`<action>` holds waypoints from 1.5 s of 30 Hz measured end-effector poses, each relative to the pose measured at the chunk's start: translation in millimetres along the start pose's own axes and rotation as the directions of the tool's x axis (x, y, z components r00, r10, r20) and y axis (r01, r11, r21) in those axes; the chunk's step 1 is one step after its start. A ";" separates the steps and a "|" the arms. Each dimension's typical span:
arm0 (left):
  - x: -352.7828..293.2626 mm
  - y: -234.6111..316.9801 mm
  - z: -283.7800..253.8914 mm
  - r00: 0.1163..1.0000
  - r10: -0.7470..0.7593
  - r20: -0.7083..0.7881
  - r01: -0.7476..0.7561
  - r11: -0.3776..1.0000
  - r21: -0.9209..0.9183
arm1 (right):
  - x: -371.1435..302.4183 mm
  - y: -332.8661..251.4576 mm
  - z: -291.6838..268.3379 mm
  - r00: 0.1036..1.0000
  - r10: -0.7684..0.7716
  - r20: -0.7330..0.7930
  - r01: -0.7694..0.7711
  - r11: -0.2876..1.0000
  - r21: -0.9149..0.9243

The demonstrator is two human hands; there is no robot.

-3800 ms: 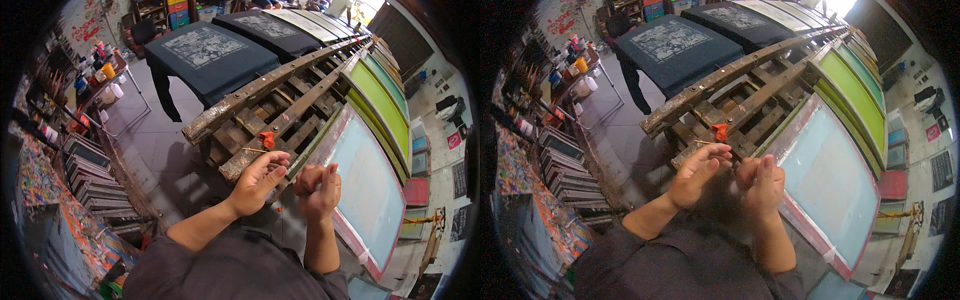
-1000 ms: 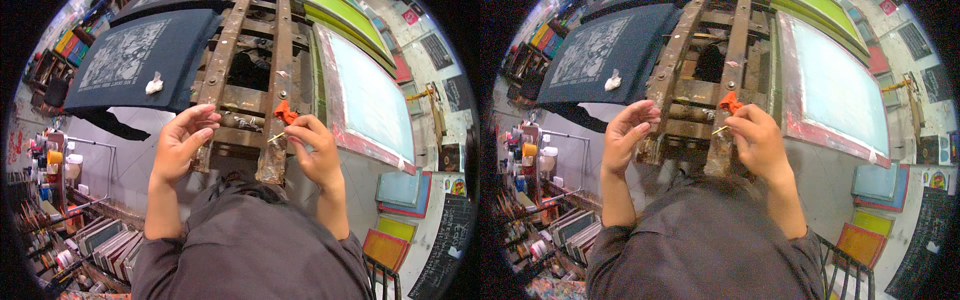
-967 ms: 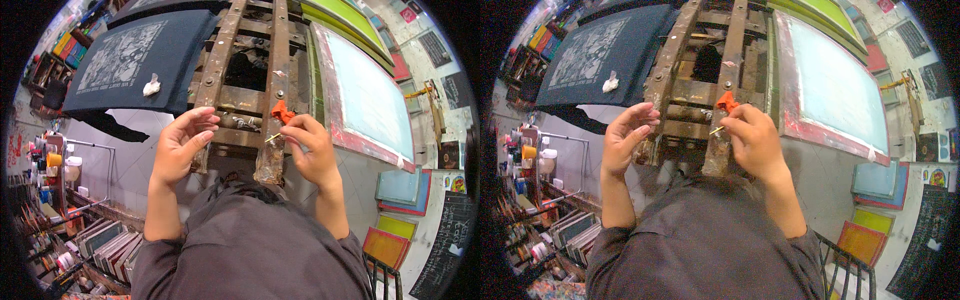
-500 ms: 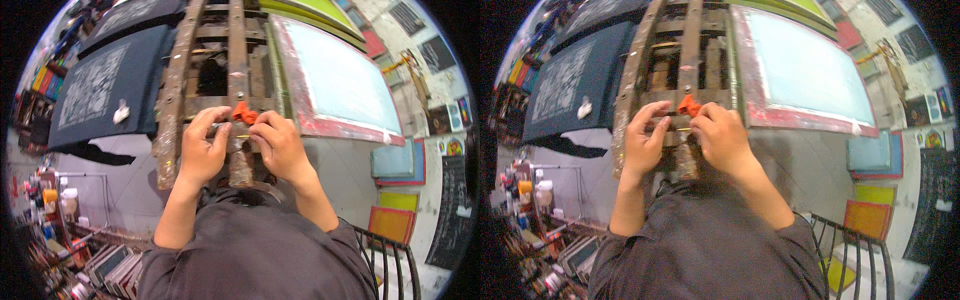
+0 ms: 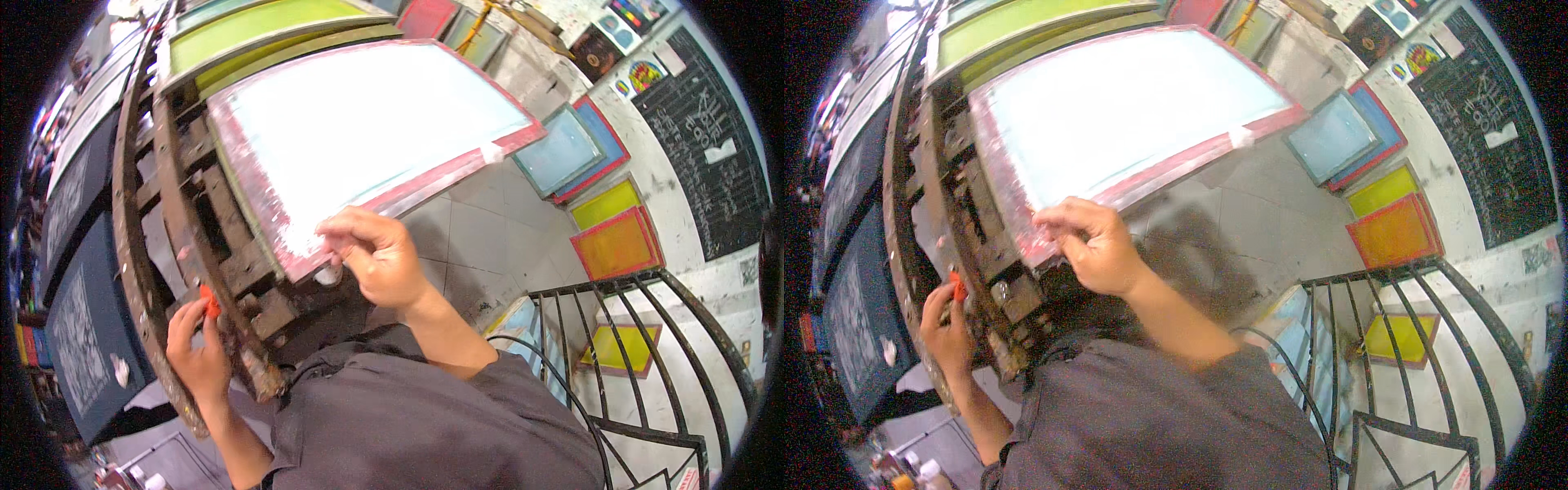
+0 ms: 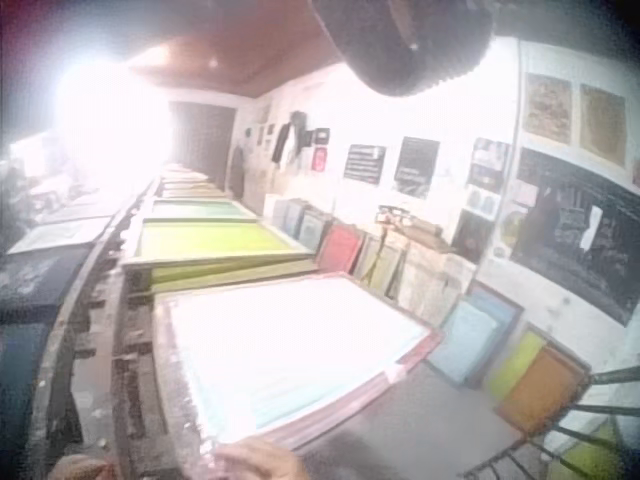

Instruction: The person uses a small tool to scrape and remove tape from the edges of a screen printing frame. They then peel off a plastic sheet from the frame surface, crumple it, and place it aside. The person continues to remove tape and wipe the frame edges with a cloth.

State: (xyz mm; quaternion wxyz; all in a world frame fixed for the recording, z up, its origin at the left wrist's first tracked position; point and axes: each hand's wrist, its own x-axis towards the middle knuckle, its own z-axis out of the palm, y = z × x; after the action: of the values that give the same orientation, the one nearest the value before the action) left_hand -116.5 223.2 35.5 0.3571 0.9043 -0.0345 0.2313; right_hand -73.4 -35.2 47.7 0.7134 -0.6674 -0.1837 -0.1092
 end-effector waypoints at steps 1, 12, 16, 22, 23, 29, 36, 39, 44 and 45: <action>5.6 20.1 0.2 0.999 -0.039 0.035 0.043 0.994 -0.097 | 2.6 -1.3 -10.1 0.998 -0.053 0.024 0.054 0.997 -0.056; 34.8 215.6 184.4 0.912 0.383 -0.145 -0.407 0.885 -0.225 | 20.0 -2.1 -177.5 0.966 0.001 0.260 -0.057 0.977 0.208; 39.0 275.0 258.9 0.933 0.322 -0.162 -0.360 0.861 -0.359 | 31.3 -11.4 -273.2 0.986 0.027 0.167 -0.031 0.999 0.021; 3.8 275.3 326.7 0.797 -0.180 0.577 0.421 0.850 -0.317 | 60.6 0.4 -402.7 0.979 -0.055 -0.196 0.029 0.990 -0.137; -1.1 272.2 342.0 0.738 -0.347 0.579 0.560 0.794 -0.238 | 66.4 5.3 -419.3 0.965 -0.073 -0.253 0.022 0.980 -0.199; 3.5 253.5 392.9 0.780 -0.400 0.482 0.580 0.750 -0.318 | 90.6 51.6 -459.3 0.969 -0.110 -0.222 -0.009 0.879 -0.476; -4.1 261.3 360.2 0.767 -0.418 0.487 0.604 0.726 -0.329 | 118.8 82.8 -519.4 0.902 -0.232 -0.365 -0.132 0.657 -0.742; -8.9 256.8 341.2 0.833 -0.346 0.431 0.542 0.667 -0.511 | 129.3 108.7 -547.5 0.933 -0.207 -0.293 -0.137 0.550 -0.824; 3.7 265.4 292.1 0.786 -0.399 0.472 0.613 0.601 -0.513 | 137.6 117.5 -542.5 0.958 -0.012 -0.288 -0.256 0.423 -0.869; 9.5 267.9 285.5 0.779 -0.415 0.470 0.621 0.613 -0.488 | 138.3 118.8 -542.4 0.957 0.003 -0.291 -0.268 0.396 -0.878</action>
State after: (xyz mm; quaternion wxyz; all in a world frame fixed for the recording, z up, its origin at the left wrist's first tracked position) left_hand -56.5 -163.6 26.4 0.6750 0.7287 0.1024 -0.0536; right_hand 163.0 -550.9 -26.8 0.2584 -0.9410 0.0491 -0.2130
